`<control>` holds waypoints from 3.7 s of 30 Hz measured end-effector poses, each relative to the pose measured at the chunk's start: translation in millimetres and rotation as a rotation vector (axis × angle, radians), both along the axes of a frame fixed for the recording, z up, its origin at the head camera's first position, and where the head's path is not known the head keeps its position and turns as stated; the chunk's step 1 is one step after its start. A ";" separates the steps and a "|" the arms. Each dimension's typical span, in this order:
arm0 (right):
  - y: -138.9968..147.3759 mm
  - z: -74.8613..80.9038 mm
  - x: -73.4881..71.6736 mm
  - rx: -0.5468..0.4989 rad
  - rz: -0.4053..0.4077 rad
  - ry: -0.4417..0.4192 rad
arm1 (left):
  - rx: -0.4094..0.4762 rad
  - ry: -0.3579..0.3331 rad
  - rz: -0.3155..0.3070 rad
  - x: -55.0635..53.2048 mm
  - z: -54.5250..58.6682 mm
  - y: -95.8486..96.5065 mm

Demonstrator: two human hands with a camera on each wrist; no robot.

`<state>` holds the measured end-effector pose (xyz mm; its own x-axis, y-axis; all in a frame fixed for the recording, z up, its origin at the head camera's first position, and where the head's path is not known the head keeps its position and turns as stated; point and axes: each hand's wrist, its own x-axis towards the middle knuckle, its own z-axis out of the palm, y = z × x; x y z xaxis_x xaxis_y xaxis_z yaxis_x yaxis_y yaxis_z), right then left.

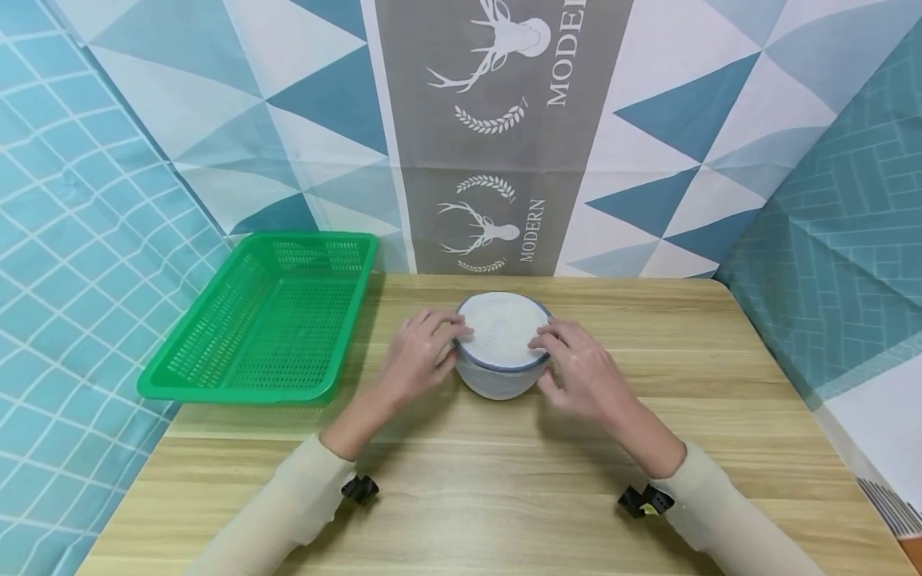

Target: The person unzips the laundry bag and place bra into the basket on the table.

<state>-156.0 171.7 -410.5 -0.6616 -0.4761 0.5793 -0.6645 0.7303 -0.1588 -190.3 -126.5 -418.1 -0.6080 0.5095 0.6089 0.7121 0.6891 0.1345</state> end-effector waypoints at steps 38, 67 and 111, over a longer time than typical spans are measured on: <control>-8.6 -5.1 -2.6 -0.080 0.148 0.071 | 0.074 0.018 0.075 -2.2 -8.1 -6.2; -9.8 -7.1 -4.4 -0.055 0.148 0.042 | 0.371 -0.702 -0.124 -6.2 -15.1 10.2; 22.6 27.1 -28.9 -0.074 0.230 -0.029 | 0.294 -0.693 0.038 1.8 -12.6 -1.5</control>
<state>-185.0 194.2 -383.4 -0.5577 -0.5733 0.6003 -0.8063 0.5461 -0.2275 -188.5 -127.9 -430.7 -0.9154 0.3557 0.1882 0.3738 0.5784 0.7251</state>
